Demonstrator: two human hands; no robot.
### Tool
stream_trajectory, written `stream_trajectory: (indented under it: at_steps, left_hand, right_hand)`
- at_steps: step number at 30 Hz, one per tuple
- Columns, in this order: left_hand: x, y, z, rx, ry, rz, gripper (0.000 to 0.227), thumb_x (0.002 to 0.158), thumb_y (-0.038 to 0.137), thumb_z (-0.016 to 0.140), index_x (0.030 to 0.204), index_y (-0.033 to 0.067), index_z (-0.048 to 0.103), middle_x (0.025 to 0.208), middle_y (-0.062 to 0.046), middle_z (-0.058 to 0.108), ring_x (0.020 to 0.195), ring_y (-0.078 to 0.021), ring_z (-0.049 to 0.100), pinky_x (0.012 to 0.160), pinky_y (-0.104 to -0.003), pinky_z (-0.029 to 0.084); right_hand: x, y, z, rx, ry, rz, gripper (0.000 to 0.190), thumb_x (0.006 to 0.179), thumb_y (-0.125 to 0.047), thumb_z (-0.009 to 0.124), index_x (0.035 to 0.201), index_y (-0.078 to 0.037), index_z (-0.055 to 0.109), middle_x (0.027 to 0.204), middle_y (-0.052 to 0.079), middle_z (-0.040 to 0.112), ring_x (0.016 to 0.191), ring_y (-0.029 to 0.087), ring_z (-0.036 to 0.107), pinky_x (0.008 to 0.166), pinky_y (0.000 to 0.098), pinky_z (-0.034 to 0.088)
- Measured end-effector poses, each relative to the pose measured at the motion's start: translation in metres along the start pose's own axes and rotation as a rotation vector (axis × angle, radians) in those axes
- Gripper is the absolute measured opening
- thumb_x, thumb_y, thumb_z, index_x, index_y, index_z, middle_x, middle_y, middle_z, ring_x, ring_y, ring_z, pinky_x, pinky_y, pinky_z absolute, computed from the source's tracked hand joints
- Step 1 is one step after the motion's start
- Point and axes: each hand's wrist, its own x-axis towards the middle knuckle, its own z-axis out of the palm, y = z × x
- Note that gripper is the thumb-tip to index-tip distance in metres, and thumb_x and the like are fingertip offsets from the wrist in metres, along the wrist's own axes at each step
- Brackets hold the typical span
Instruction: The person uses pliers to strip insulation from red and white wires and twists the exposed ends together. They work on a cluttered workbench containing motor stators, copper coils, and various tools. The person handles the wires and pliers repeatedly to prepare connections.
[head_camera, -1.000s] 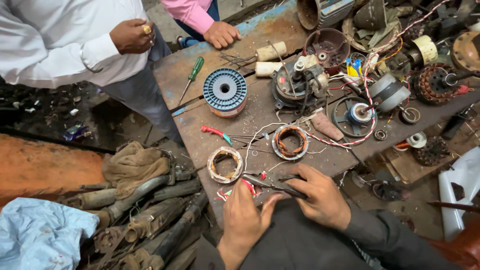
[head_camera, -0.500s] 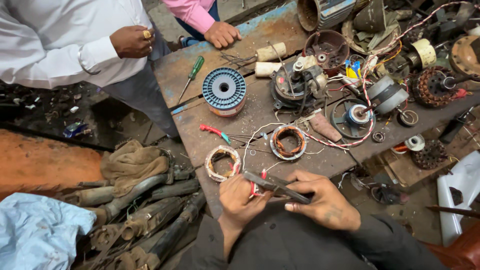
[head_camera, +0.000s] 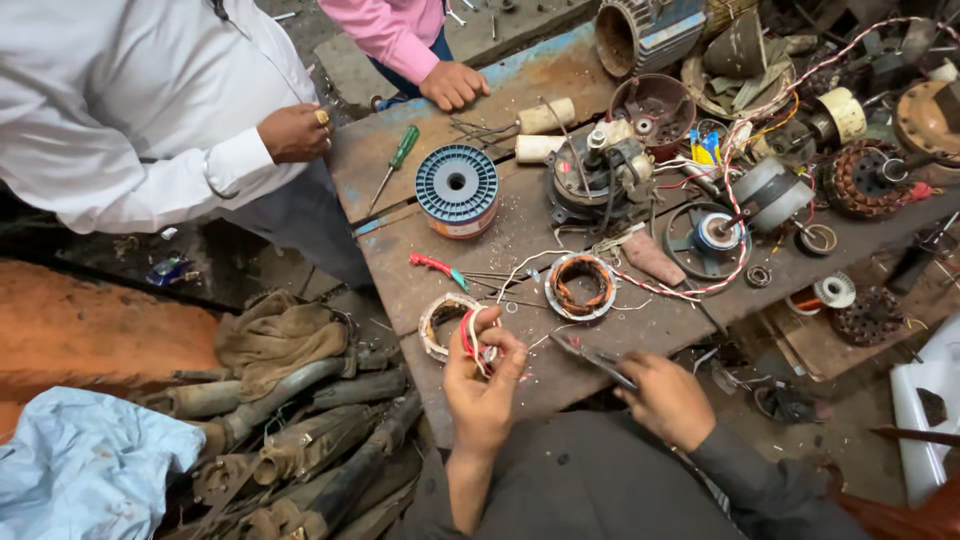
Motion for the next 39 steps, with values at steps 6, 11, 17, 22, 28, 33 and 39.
stream_trajectory:
  at_steps: [6, 11, 17, 22, 28, 33, 39]
  left_hand:
    - [-0.005, 0.006, -0.004, 0.023, -0.097, 0.065, 0.070, 0.092, 0.000, 0.068, 0.153, 0.0001, 0.032, 0.121, -0.013, 0.066, 0.103, -0.0073, 0.062, 0.089, -0.021, 0.049]
    - [-0.015, 0.006, -0.003, -0.071, -0.080, -0.019, 0.069, 0.098, 0.007, 0.061, 0.157, 0.0008, 0.026, 0.131, -0.016, 0.064, 0.061, 0.0007, 0.042, 0.055, -0.016, 0.033]
    - [-0.022, -0.002, 0.002, -0.104, -0.031, 0.017, 0.071, 0.102, 0.007, 0.054, 0.162, 0.0057, 0.015, 0.135, -0.016, 0.056, 0.063, -0.0019, 0.042, 0.054, -0.018, 0.035]
    - [-0.018, -0.011, 0.019, -0.200, -0.048, 0.164, 0.076, 0.103, 0.011, 0.054, 0.162, 0.0095, 0.006, 0.145, -0.011, 0.044, 0.078, -0.0090, 0.048, 0.068, -0.023, 0.042]
    - [-0.014, -0.012, 0.028, -0.224, -0.012, 0.188, 0.055, 0.105, 0.010, 0.056, 0.152, 0.0097, 0.027, 0.123, -0.008, 0.050, 0.086, -0.0136, 0.049, 0.069, -0.024, 0.042]
    - [-0.001, -0.016, 0.009, -0.600, 0.246, 0.113, 0.029, 0.111, 0.025, 0.050, 0.125, 0.0021, 0.058, 0.131, -0.009, 0.057, 0.083, -0.0137, 0.050, 0.089, -0.032, 0.049]
    - [0.020, -0.004, -0.004, -0.690, 0.259, 0.064, 0.035, 0.109, 0.026, 0.053, 0.137, 0.0040, 0.058, 0.128, -0.003, 0.054, 0.106, -0.0153, 0.054, 0.096, -0.037, 0.044]
  right_hand:
    - [0.019, 0.011, 0.021, -0.093, 0.048, -0.286, 0.039, 0.078, -0.017, 0.074, 0.116, -0.011, 0.068, 0.116, 0.010, 0.064, 0.108, 0.033, 0.061, 0.092, 0.0442, 0.050]
    - [0.050, 0.008, 0.017, -0.151, -0.006, -0.356, 0.045, 0.078, -0.021, 0.075, 0.120, -0.009, 0.067, 0.122, 0.012, 0.061, 0.110, 0.035, 0.057, 0.090, 0.0462, 0.047]
    - [0.030, -0.029, 0.001, 0.141, 0.182, -0.384, 0.034, 0.090, -0.025, 0.069, 0.120, -0.009, 0.067, 0.126, 0.013, 0.068, 0.116, 0.033, 0.064, 0.099, 0.0434, 0.050]
    - [0.017, -0.092, -0.020, 0.738, -0.100, -0.434, 0.046, 0.097, -0.015, 0.061, 0.141, -0.002, 0.052, 0.125, 0.021, 0.069, 0.113, 0.038, 0.069, 0.095, 0.0447, 0.051]
    - [0.020, -0.114, -0.012, 0.413, 0.136, -0.320, 0.055, 0.094, -0.014, 0.062, 0.146, -0.004, 0.047, 0.085, 0.020, 0.072, 0.075, 0.040, 0.071, 0.063, 0.0461, 0.055]
    - [0.022, -0.107, -0.006, 0.125, 0.329, -0.549, 0.017, 0.095, -0.018, 0.068, 0.106, -0.006, 0.062, 0.074, 0.014, 0.069, 0.063, 0.034, 0.067, 0.053, 0.0444, 0.051]
    - [0.013, -0.096, -0.014, 0.110, 0.301, -0.522, 0.014, 0.091, -0.016, 0.071, 0.086, -0.008, 0.060, 0.070, 0.013, 0.066, 0.063, 0.034, 0.067, 0.053, 0.0457, 0.049]
